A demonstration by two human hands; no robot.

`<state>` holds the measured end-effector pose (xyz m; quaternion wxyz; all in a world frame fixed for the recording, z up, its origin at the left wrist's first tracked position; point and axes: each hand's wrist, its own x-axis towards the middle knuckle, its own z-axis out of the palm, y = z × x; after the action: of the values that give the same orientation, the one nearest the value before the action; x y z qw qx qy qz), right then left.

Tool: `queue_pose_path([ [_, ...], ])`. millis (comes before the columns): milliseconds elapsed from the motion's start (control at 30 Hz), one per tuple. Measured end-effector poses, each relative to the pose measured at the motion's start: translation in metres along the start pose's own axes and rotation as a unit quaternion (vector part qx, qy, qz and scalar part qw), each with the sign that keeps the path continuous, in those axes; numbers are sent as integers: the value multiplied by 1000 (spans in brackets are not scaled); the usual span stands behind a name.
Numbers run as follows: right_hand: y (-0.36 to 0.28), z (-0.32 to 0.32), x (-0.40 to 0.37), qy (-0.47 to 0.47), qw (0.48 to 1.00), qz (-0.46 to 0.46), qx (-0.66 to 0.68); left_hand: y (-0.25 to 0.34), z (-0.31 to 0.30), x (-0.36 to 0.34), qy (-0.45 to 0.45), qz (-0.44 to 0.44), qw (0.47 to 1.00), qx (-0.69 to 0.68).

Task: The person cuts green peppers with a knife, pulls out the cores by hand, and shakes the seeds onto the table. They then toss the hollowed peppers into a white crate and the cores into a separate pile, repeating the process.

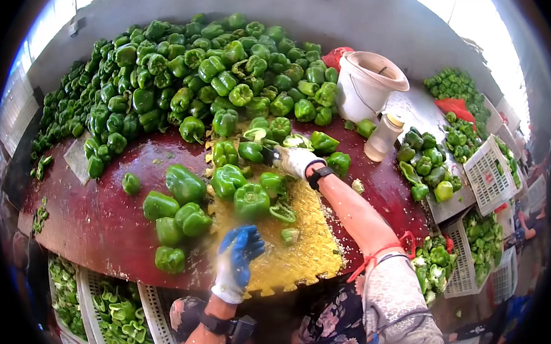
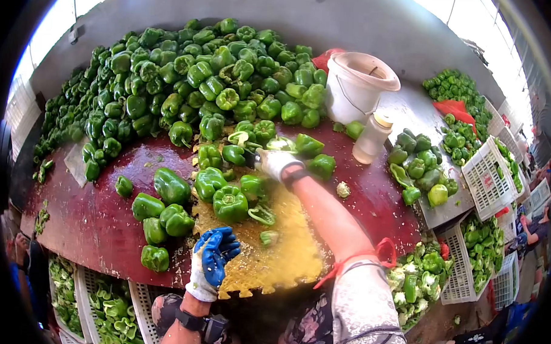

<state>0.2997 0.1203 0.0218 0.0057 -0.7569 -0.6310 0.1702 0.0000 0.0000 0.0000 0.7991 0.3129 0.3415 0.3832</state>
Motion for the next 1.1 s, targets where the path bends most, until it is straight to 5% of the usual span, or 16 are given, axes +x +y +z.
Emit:
queue_pose_path([
  [67,-14,4,-13,9,996,-76,-35,16,-6,-9,11,29,999,34],
  [100,45,-21,-31,7,1000,20,9,-41,34,9,-16,16,997,-73],
  [200,6,-8,-48,2,981,70,182,-6,0,2,17,41,999,-26],
  [300,-4,-7,-59,101,989,67,86,-8,-1,0,8,33,999,-25],
  [433,-42,-18,-51,170,976,-32,134,-11,0,0,4,9,1000,-25],
  [500,-52,-13,-34,216,968,-125,28,-11,4,1,-9,9,1000,-25],
  [533,-60,-5,-26,365,903,-222,-36,-11,5,1,-6,8,1000,-15],
  [567,-65,-9,-9,163,971,-120,124,-11,5,1,-3,8,1000,-14],
  [633,-51,25,28,106,984,-85,-119,-9,5,1,-7,16,999,-29],
  [833,-52,-6,17,-47,987,-24,152,-8,5,-1,-4,21,1000,-22],
  [933,-41,-2,-8,21,961,52,272,-12,3,1,-1,18,999,-43],
  [1033,-38,-5,-38,165,966,51,190,-15,-4,9,38,66,997,-33],
  [1100,-63,-33,-88,127,965,68,218,-18,-5,16,86,91,992,-35],
])
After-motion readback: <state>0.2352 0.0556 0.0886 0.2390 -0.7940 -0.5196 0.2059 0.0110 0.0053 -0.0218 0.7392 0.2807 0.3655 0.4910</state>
